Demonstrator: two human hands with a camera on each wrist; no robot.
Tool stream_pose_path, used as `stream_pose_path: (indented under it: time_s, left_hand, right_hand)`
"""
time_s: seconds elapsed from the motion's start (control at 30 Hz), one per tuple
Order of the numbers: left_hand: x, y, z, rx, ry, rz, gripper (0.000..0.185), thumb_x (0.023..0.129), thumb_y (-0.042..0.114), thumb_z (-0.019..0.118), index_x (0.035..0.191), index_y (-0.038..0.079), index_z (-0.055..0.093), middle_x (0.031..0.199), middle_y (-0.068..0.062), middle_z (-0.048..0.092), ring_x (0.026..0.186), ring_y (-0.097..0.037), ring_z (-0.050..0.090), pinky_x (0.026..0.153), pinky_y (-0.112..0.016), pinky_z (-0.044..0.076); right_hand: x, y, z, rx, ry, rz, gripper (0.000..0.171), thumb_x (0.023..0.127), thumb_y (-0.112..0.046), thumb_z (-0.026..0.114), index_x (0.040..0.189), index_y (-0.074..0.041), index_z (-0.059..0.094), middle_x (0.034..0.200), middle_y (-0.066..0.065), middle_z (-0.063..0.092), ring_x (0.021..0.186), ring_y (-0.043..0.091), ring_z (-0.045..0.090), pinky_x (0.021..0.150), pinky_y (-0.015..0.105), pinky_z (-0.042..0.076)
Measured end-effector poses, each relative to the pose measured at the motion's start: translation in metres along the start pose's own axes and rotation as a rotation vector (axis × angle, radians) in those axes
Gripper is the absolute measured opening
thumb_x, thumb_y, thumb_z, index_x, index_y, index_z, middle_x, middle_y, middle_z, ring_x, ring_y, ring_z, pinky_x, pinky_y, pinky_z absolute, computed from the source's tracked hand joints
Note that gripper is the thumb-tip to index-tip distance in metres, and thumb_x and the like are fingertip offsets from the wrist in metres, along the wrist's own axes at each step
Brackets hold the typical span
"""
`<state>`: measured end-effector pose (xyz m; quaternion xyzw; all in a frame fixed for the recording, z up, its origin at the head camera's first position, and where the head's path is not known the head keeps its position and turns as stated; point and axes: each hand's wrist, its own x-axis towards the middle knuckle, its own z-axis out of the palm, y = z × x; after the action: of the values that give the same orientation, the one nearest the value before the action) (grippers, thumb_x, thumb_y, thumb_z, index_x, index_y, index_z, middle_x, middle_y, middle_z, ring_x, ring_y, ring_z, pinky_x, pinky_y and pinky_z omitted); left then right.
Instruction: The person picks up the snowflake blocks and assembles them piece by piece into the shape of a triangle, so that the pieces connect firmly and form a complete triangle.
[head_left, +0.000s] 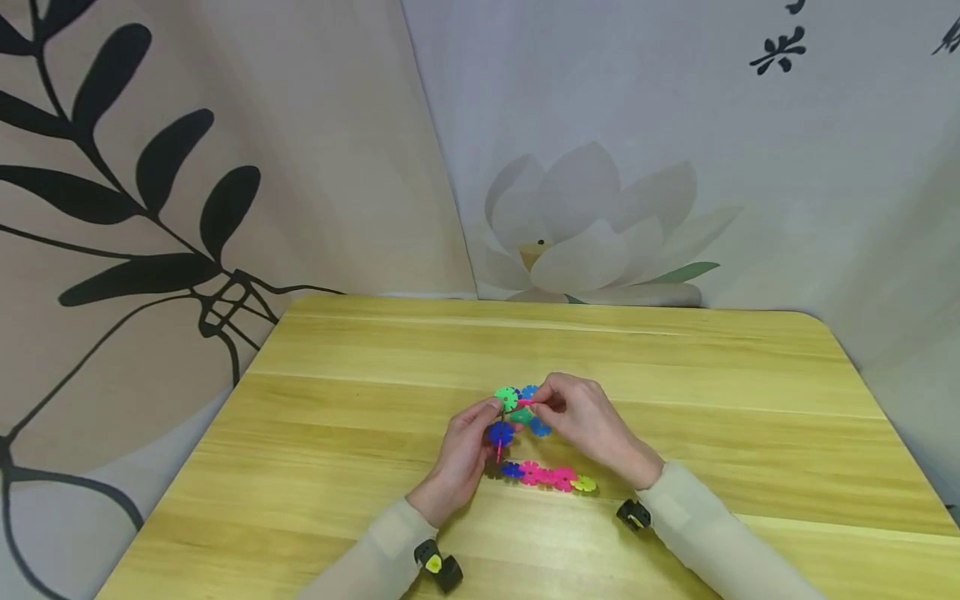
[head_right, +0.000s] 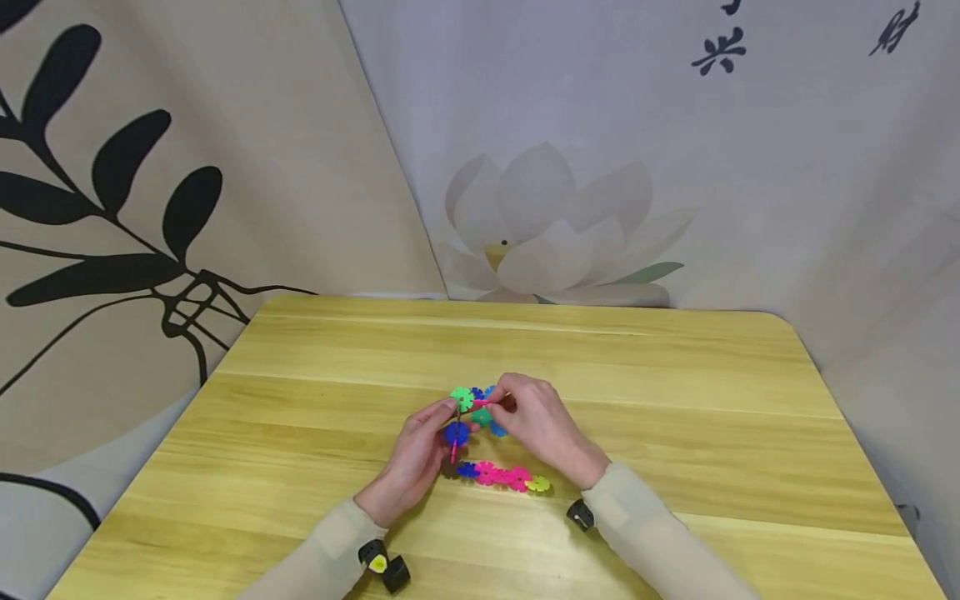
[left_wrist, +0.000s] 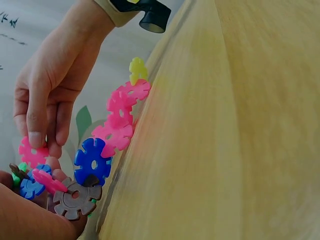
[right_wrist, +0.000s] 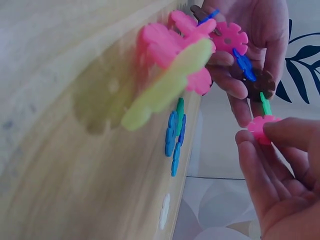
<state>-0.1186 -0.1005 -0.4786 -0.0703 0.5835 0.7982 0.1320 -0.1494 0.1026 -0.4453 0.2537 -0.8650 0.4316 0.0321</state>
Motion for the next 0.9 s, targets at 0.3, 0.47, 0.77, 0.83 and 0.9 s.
stream_pose_path:
  time_s: [0.3, 0.47, 0.77, 0.83, 0.9]
  left_hand:
    - [-0.002, -0.001, 0.001, 0.001, -0.007, -0.011, 0.037, 0.109, 0.028, 0.053, 0.128, 0.001, 0.069, 0.108, -0.017, 0.075, 0.085, -0.016, 0.067, 0.068, -0.025, 0.050]
    - [-0.001, -0.002, 0.003, 0.023, -0.012, -0.003, 0.036, 0.108, 0.029, 0.055, 0.124, 0.001, 0.071, 0.100, -0.010, 0.076, 0.088, -0.016, 0.068, 0.071, -0.023, 0.049]
    - [-0.001, 0.000, 0.008, 0.028, 0.018, 0.003, 0.035, 0.106, 0.027, 0.059, 0.116, -0.003, 0.074, 0.094, -0.010, 0.077, 0.082, -0.010, 0.067, 0.060, -0.018, 0.045]
    - [0.000, 0.001, 0.009, 0.025, 0.023, -0.005, 0.034, 0.106, 0.027, 0.060, 0.114, -0.002, 0.075, 0.093, -0.009, 0.077, 0.073, -0.007, 0.063, 0.055, -0.017, 0.043]
    - [0.001, 0.001, 0.010, 0.018, 0.031, -0.017, 0.032, 0.105, 0.027, 0.061, 0.112, -0.001, 0.075, 0.092, -0.008, 0.078, 0.064, -0.004, 0.057, 0.052, -0.017, 0.041]
  right_hand:
    - [-0.001, 0.000, 0.002, 0.044, -0.014, -0.008, 0.009, 0.094, -0.003, 0.075, 0.092, -0.011, 0.072, 0.091, -0.003, 0.071, 0.080, 0.008, 0.066, 0.072, 0.023, 0.059]
    - [-0.003, 0.000, 0.001, 0.036, 0.009, -0.039, 0.009, 0.093, 0.000, 0.076, 0.091, -0.009, 0.073, 0.090, -0.003, 0.072, 0.077, 0.007, 0.064, 0.069, 0.023, 0.058]
    - [-0.005, -0.001, 0.001, 0.039, 0.045, -0.088, 0.009, 0.091, 0.003, 0.076, 0.089, -0.006, 0.074, 0.090, 0.001, 0.073, 0.075, 0.008, 0.064, 0.066, 0.023, 0.058]
    - [-0.005, 0.000, 0.002, 0.039, 0.063, -0.089, 0.011, 0.090, 0.003, 0.077, 0.088, -0.007, 0.075, 0.089, 0.000, 0.073, 0.074, 0.007, 0.063, 0.064, 0.023, 0.057]
    - [-0.005, 0.001, 0.003, 0.043, 0.080, -0.098, 0.012, 0.090, 0.004, 0.077, 0.087, -0.007, 0.075, 0.087, -0.002, 0.073, 0.073, 0.006, 0.062, 0.062, 0.023, 0.056]
